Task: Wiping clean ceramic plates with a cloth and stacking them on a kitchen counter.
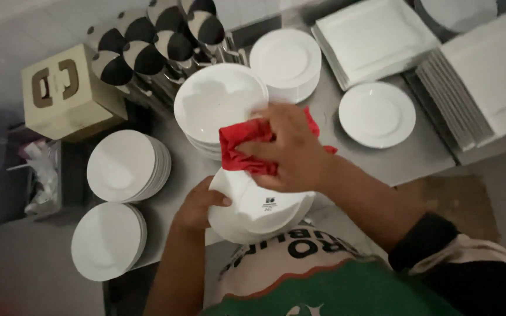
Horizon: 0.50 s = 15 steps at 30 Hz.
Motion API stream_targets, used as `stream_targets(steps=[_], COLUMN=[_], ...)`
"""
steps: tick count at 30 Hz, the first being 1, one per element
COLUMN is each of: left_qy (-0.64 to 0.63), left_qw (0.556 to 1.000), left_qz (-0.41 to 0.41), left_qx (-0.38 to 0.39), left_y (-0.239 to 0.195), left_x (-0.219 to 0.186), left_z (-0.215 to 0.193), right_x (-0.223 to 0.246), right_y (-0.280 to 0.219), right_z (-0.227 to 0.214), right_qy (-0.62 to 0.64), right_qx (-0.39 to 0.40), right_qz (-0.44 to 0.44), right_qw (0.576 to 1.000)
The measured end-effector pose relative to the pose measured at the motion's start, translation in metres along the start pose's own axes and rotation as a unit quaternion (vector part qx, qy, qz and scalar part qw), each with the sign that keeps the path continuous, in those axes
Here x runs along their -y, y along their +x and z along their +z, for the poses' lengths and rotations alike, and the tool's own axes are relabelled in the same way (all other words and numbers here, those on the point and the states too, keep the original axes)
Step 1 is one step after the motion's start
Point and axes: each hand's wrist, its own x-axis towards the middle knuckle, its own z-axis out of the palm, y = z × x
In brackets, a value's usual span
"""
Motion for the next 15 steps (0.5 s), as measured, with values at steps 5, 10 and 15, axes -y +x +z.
stream_targets(steps=[5,10,15], left_qy=[0.097,0.124,0.079], left_qw=[0.993,0.986,0.994], left_qz=[-0.031,-0.061,-0.074], left_qx=[0.053,0.089,-0.035], left_y=[-0.008,-0.011,-0.024], left_x=[0.007,-0.004,0.001], left_z=[-0.034,-0.023,-0.030], right_x=[0.008,0.007,0.031], right_y=[-0.028,-0.059,-0.025], right_z=[-0.005,0.007,0.002], right_qy=[0.158,0.297,0.287], right_qx=[0.078,0.134,0.132], right_qz=[0.143,0.259,0.302], right_qw=[0.974,0.909,0.900])
